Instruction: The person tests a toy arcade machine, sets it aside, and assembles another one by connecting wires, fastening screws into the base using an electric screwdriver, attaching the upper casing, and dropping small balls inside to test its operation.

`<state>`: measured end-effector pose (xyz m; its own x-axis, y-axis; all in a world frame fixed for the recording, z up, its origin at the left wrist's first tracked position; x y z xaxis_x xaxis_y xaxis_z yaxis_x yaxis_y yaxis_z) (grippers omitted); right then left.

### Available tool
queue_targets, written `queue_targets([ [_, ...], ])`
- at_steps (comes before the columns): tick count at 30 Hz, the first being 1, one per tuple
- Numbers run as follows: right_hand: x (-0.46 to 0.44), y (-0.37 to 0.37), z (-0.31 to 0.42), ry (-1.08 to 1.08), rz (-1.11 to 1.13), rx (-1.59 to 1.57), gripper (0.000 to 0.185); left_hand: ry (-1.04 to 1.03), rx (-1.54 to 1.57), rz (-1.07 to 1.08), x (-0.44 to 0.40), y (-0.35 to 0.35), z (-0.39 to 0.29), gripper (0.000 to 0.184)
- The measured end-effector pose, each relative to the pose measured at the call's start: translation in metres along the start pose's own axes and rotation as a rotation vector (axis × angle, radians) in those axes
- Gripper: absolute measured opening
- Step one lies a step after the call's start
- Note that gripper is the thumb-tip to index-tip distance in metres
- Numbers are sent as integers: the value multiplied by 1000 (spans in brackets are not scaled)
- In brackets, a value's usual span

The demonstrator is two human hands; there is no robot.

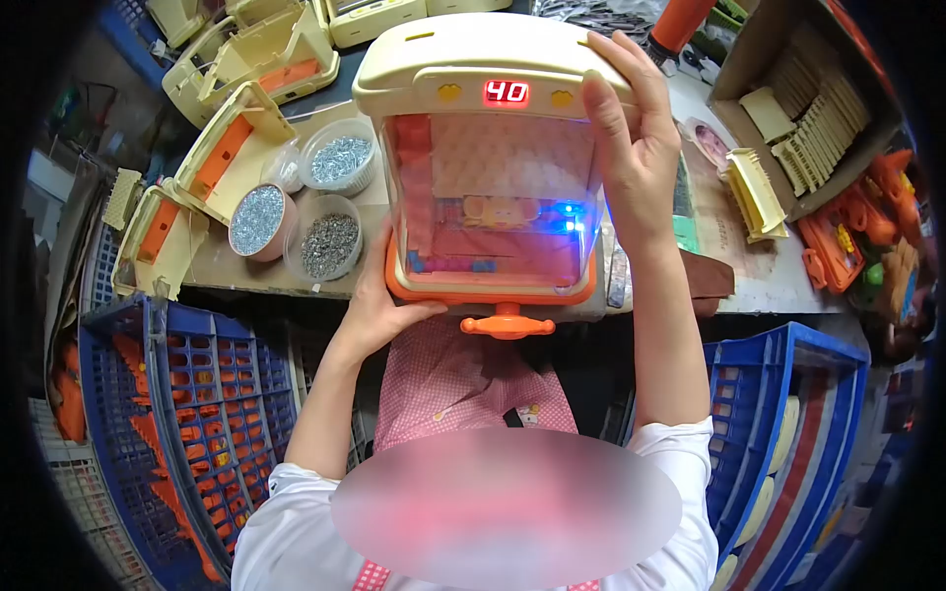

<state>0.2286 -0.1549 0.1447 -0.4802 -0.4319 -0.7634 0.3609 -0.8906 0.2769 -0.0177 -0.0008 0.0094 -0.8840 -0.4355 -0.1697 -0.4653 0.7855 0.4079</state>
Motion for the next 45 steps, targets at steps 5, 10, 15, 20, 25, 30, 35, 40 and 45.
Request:
queue_targets([
  [5,2,-6,-10,45,-65,-32,37,9,4,-122,2,-8,-6,122],
  [10,3,-9,-8,101,-92,70,42,56,60,-116,1,-7,-6,120],
  [15,3,-10,-9,93,-98,61,40,99,104,-106,0,-4,-12,118],
  [20,-13,-35,-41,410,-151,-423,39,131,95,-96,1,-7,-8,118],
  [25,-14,-34,-45,697,-214,-744,37,112,77,-77,4,-9,-1,118],
  [30,6,-13,-3,145,-185,-183,35,15,118,-139,7,-17,1,113],
  [35,6,-3,-1,100,-128,-19,35,25,66,-168,12,-21,5,111],
  [40,6,6,-9,113,-8,22,38,-1,-2,-200,13,-20,5,110],
  [45,7,-1,-14,134,-80,-30,35,3,-10,-193,14,-20,2,110],
])
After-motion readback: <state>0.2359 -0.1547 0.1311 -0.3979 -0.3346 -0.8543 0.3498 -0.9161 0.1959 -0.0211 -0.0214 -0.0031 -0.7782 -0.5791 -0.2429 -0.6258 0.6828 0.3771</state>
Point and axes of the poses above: each hand's wrist, its own x-axis away from the middle knuckle, its own y-axis out of the back of the hand, z = x × y, the point moved 1 cm from there along -x, towards the middle knuckle, and after that the axes turned 1 degree about z, right-handed, at the moved point
